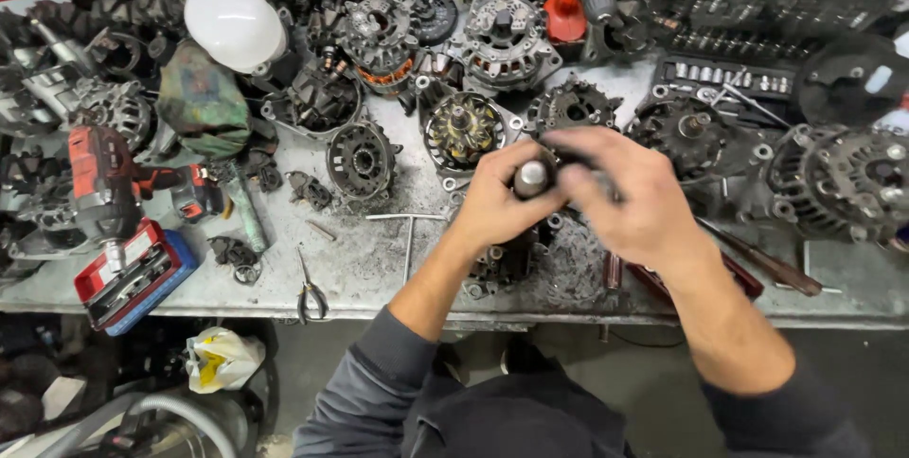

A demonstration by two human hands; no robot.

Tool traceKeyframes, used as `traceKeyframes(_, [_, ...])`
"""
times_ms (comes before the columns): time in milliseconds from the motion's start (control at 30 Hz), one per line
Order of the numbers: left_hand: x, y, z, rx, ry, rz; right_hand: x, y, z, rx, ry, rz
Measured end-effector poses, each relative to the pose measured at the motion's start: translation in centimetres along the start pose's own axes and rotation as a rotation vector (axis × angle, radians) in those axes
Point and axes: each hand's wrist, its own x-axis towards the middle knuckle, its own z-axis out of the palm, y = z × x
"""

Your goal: The person uses a hammer and punch to remove a pin from a circular metal part on a workbench. They then use a hammer to tap a component into place on a larger alternator assembly. The person handles various tools and car parts on a cluttered workbench.

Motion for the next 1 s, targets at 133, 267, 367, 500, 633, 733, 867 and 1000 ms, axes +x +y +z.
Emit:
traceKeyframes(133, [0.2, -3.2, 0.1, -0.132, -0.166, 0.050, 2.5, -2.7, 0.5, -0.156, -0.120, -0.392])
traceKeyframes(267, [-2.5, -10.4, 1.1, -0.283, -0.266, 0.111, 2.6, -3.3, -1.8, -0.158, -0.373, -0.250])
traceKeyframes(367, [-0.6, -2.8, 1.5, -0.158, -0.222, -0.018, 0.8, -0.1, -3.1, -0.381, -0.303, -0.052])
traceKeyframes(500, [-0.3, -2.7, 1.2, -0.156, -0.193, -0.033, -0.1, 5.0, -0.2, -0.811, -0.470, -0.078])
traceKeyframes(633, [0.5, -1.5, -0.3, -0.259, -0.242, -0.090, -2.3, 11.3, 4.6, -1.228, -0.504, -0.421])
traceKeyframes(733, [0.8, -1.5, -0.9, -0.302, -0.319, -0.095, -2.9, 13.0, 7.1, -1.452, -0.679, -0.466])
traceKeyframes(867, [-0.2, -3.7, -0.2, -0.301, -0.284, -0.076, -3.2, 13.5, 9.0, -1.584, -0.823, -0.442])
traceKeyframes(1000, [-0.4, -4.5, -0.4, -0.288, -0.214, -0.069, -2.2, 15.7, 5.9, -1.431, -0.597, -0.342])
